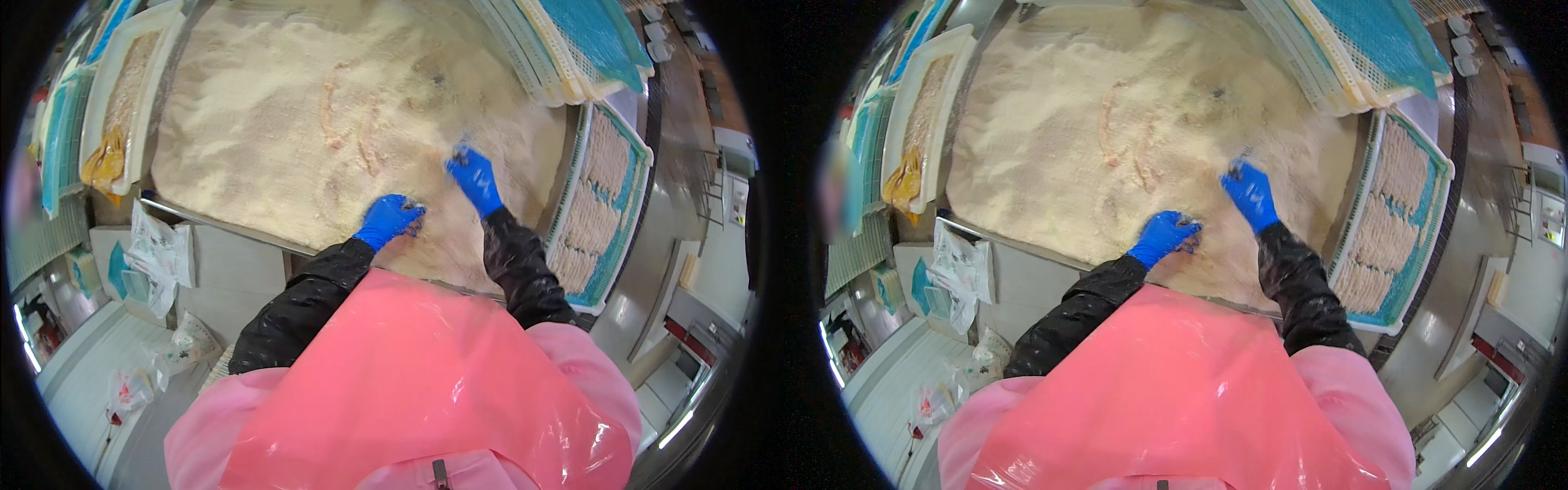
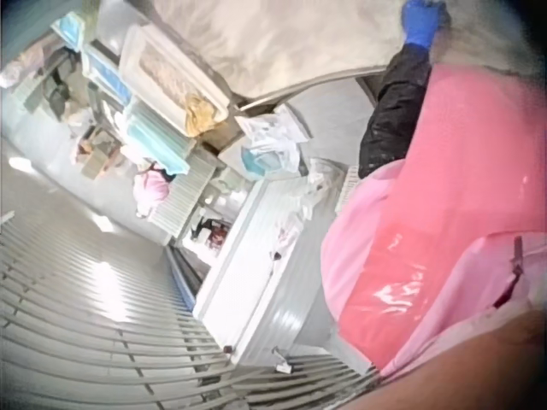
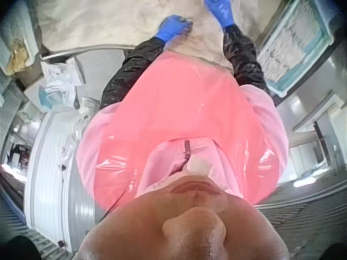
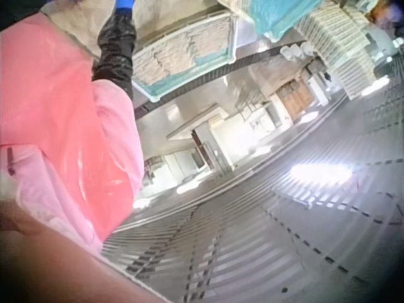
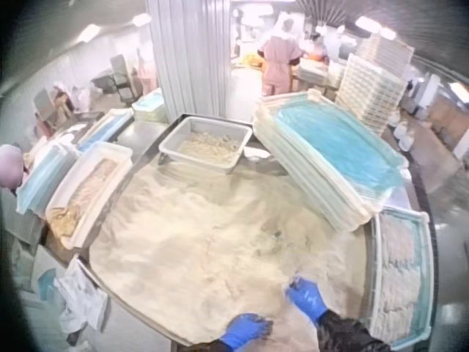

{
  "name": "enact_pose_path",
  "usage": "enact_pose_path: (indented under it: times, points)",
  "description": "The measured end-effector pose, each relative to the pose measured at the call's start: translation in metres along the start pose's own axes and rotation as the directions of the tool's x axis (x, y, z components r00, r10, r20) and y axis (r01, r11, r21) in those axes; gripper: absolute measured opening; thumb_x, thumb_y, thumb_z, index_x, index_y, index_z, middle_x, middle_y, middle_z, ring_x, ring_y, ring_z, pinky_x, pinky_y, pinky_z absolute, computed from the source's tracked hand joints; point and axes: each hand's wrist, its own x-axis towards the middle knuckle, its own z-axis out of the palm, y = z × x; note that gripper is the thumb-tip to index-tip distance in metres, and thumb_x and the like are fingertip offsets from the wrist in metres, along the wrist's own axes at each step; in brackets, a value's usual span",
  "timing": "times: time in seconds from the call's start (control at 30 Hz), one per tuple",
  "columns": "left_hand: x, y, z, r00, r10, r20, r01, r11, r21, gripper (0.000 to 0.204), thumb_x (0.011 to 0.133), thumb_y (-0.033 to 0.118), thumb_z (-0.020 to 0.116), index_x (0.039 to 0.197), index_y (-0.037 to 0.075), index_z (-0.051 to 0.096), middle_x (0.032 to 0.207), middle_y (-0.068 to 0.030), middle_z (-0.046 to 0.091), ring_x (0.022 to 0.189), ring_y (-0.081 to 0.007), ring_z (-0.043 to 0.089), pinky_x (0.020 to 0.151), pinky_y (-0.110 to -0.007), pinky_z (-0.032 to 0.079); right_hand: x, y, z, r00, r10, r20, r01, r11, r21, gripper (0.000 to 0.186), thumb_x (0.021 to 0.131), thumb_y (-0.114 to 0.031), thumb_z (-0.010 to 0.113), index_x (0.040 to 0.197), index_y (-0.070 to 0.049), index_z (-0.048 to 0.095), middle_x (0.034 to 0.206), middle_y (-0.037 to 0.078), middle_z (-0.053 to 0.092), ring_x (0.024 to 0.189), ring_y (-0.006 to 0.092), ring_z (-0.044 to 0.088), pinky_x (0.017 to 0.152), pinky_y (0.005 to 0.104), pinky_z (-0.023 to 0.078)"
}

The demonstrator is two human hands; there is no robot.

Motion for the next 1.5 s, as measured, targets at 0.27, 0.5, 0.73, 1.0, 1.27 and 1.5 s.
enact_pose_path:
  times: [0.27,0.5,0.73,1.0,1.27,1.5]
  points:
    - [-0.001,0.002,0.005,0.996,-0.089,-0.025,0.084,0.986,-0.142,0.027,0.087,0.022,0.068,0.09,-0.003,0.061,0.076,-0.0108,0.064,0.069,-0.0195,0.066,0.057,-0.031,0.056,-0.043,-0.016,-0.021,0.963,0.075,-0.261,-0.078,0.997,-0.003,0.032,0.077,-0.031,0.07,0.099,-0.009,0.066,0.095,0.01,0.065,0.084,0.0286,0.062,0.071,0.0392,0.048]
    - [0.003,-0.002,0.002,0.994,-0.092,-0.053,0.09,0.995,-0.049,0.027,0.088,0.026,0.065,0.094,0.0,0.062,0.081,-0.011,0.068,0.065,-0.0195,0.067,0.054,-0.028,0.053,-0.031,-0.014,0.003,0.967,0.111,-0.228,-0.082,0.988,0.131,0.028,0.078,-0.026,0.069,0.097,-0.006,0.067,0.094,0.012,0.066,0.083,0.0303,0.062,0.073,0.0412,0.048]
    - [-0.003,0.008,0.012,0.988,-0.107,-0.111,0.109,0.994,0.02,0.023,0.088,0.023,0.064,0.094,0.001,0.064,0.076,-0.0113,0.068,0.063,-0.0184,0.067,0.05,-0.027,0.049,-0.067,0.005,-0.029,0.962,0.26,-0.086,-0.264,0.964,-0.038,0.028,0.084,-0.028,0.061,0.095,-0.003,0.065,0.081,0.018,0.066,0.075,0.0295,0.065,0.066,0.0356,0.049]
    - [0.0,0.001,0.008,0.988,-0.098,-0.115,0.105,0.993,0.053,0.026,0.088,0.025,0.064,0.097,0.001,0.063,0.078,-0.0111,0.069,0.063,-0.0187,0.067,0.049,-0.027,0.048,-0.085,-0.012,-0.052,0.948,0.271,-0.167,-0.232,0.948,0.22,0.028,0.083,-0.026,0.065,0.101,-0.006,0.065,0.08,0.012,0.066,0.069,0.0224,0.065,0.065,0.0335,0.05]
    - [-0.001,-0.004,0.015,0.893,0.315,-0.321,-0.268,0.946,0.181,0.024,0.088,0.012,0.062,0.108,0.0,0.061,0.094,-0.0133,0.067,0.081,-0.0219,0.066,0.071,-0.029,0.051,-0.123,0.005,-0.061,0.982,0.187,-0.03,-0.189,0.956,-0.223,0.027,0.08,-0.031,0.069,0.096,-0.009,0.066,0.083,0.011,0.067,0.074,0.0296,0.064,0.066,0.0354,0.05]
    - [0.032,-0.027,0.089,0.688,0.68,-0.253,-0.635,0.733,0.243,0.051,0.086,0.0,0.054,0.135,0.001,0.041,0.139,-0.0158,0.04,0.13,-0.0271,0.04,0.108,-0.036,0.031,-0.126,0.053,-0.039,0.942,0.204,-0.265,-0.107,0.935,0.339,0.036,0.083,0.004,0.052,0.116,-0.006,0.064,0.105,0.011,0.067,0.086,0.0152,0.062,0.077,0.0273,0.049]
